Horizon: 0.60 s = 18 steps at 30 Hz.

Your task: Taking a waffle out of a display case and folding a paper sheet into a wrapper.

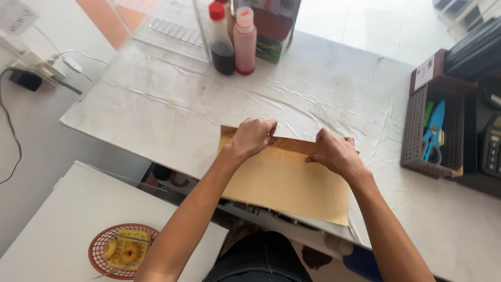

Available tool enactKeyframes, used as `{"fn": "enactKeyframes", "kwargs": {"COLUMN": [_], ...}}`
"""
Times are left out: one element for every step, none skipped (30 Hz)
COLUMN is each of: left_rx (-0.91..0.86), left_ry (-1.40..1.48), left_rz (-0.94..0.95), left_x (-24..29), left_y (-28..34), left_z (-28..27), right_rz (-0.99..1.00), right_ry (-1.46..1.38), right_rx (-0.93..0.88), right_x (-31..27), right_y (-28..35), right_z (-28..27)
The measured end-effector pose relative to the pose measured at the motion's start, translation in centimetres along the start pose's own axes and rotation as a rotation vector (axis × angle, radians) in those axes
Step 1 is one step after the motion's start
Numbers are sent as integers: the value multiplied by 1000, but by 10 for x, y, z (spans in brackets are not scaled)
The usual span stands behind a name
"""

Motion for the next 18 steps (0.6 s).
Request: {"fn": "enactKeyframes", "kwargs": {"left_rx": [54,74,246,417,425,544,661,666,744,821,825,831,833,834,812,789,797,835], "left_ry": [3,-3,-15,-30,-34,-50,-66,-71,-96,-121,-121,-119,-113,-109,-115,-121,-127,-146], "left_rz": [30,23,101,180,169,206,247,237,190,141,139,42,-58,-63,-145,-227,-231,-330], "left_x": [-1,12,33,53,61,72,84,78,69,61,49,30,13,5,-9,-24,-30,-43], "left_y": [4,13,28,44,60,80,101,119,139,159,172,184,199,211,222,234,241,253], "left_z": [-15,-44,-83,-121,-135,-156,-176,-167,-162,-157,-138,-119,-97,-79,-61,-44,-31,-21], "right_rz": [-22,-40,-141,-240,-254,-386,-516,-528,-567,-606,-610,-588,-564,-565,-563,-561,-571,-560], "right_ry": [-71,-64,-145,-229,-228,-258,-290,-292,-291,-292,-290,-324,-354,-351,-324,-298,-300,-291], "right_rx": [42,51,207,362,359,518,676,671,725,779,778,710,637,632,546,461,462,421], "right_x": [-8,-17,-31,-42,-51,-65,-77,-78,-78,-78,-83,-87,-89,-86,-87,-87,-91,-94], "right_y": [0,4,13,24,35,54,77,84,94,103,108,108,111,112,109,106,111,114], "right_z": [-11,-23,-45,-66,-72,-91,-108,-96,-87,-79,-61,-41,-19,3,30,57,56,57]}}
Point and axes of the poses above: each hand's wrist, its own y-axis away from the middle knuckle, its own z-axis out of the palm, x = y × z, the point moved 8 cm from there along -y, towards the middle knuckle, and after that the axes turned 4 degrees about z, right-handed, at the moved point
